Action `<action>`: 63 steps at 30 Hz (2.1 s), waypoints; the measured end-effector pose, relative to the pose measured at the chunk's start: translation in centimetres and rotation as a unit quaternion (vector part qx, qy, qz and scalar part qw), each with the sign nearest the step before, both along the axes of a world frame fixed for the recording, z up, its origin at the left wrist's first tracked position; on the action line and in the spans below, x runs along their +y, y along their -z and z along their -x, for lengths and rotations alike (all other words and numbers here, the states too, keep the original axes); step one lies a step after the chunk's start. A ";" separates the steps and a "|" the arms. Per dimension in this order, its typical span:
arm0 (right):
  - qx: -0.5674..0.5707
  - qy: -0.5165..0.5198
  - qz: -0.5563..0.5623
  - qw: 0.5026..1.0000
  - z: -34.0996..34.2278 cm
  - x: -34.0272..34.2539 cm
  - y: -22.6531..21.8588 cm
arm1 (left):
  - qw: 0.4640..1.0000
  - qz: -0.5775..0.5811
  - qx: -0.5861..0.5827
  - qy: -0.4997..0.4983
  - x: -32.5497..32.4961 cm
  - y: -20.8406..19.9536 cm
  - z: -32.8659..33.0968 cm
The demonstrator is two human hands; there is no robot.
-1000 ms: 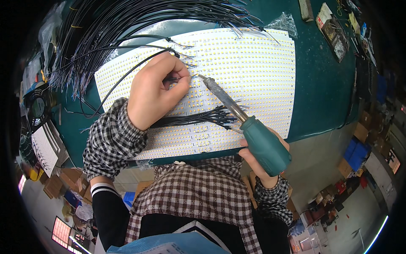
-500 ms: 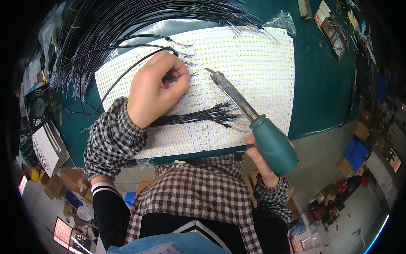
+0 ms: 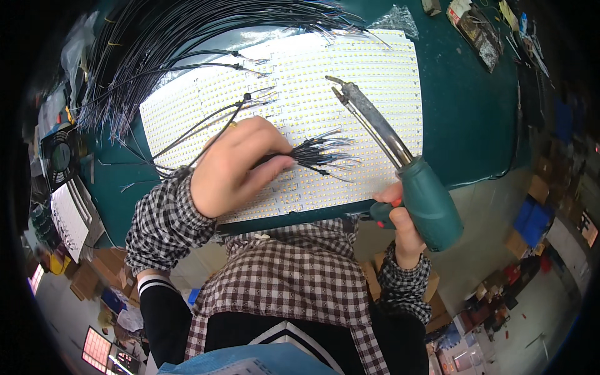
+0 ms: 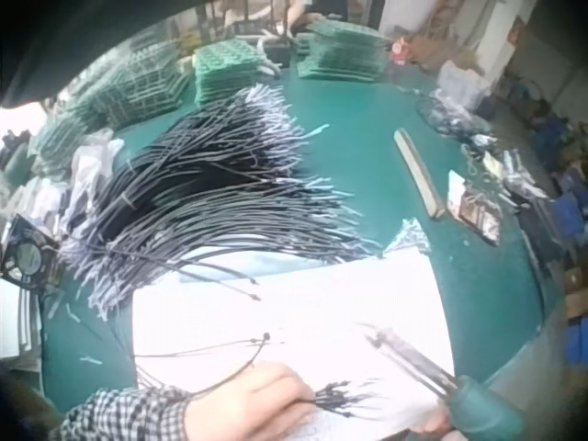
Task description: The person uses a soldering iron to attach black wires to a large white LED panel. They hold the wires in place with one hand while applying heat with the soldering iron in the other, working systematically across the panel's surface.
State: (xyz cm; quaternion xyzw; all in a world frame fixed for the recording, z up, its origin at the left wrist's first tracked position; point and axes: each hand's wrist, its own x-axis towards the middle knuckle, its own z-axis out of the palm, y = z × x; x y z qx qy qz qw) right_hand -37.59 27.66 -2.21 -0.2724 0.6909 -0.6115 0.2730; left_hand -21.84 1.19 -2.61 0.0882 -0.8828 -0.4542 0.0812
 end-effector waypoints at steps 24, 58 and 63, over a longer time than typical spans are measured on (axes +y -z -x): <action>-0.041 0.002 0.037 0.998 0.1 0.1 0.6 | 0.981 -0.074 -0.116 -0.137 -1.6 0.3 -0.4; -0.040 -0.003 -0.076 0.996 -1.1 -0.3 -0.8 | 0.978 -0.020 -0.061 -0.196 -1.6 1.1 0.7; -0.056 -0.063 -0.096 0.992 -1.4 0.2 -0.6 | 0.980 -0.022 -0.060 -0.190 -1.8 1.2 0.8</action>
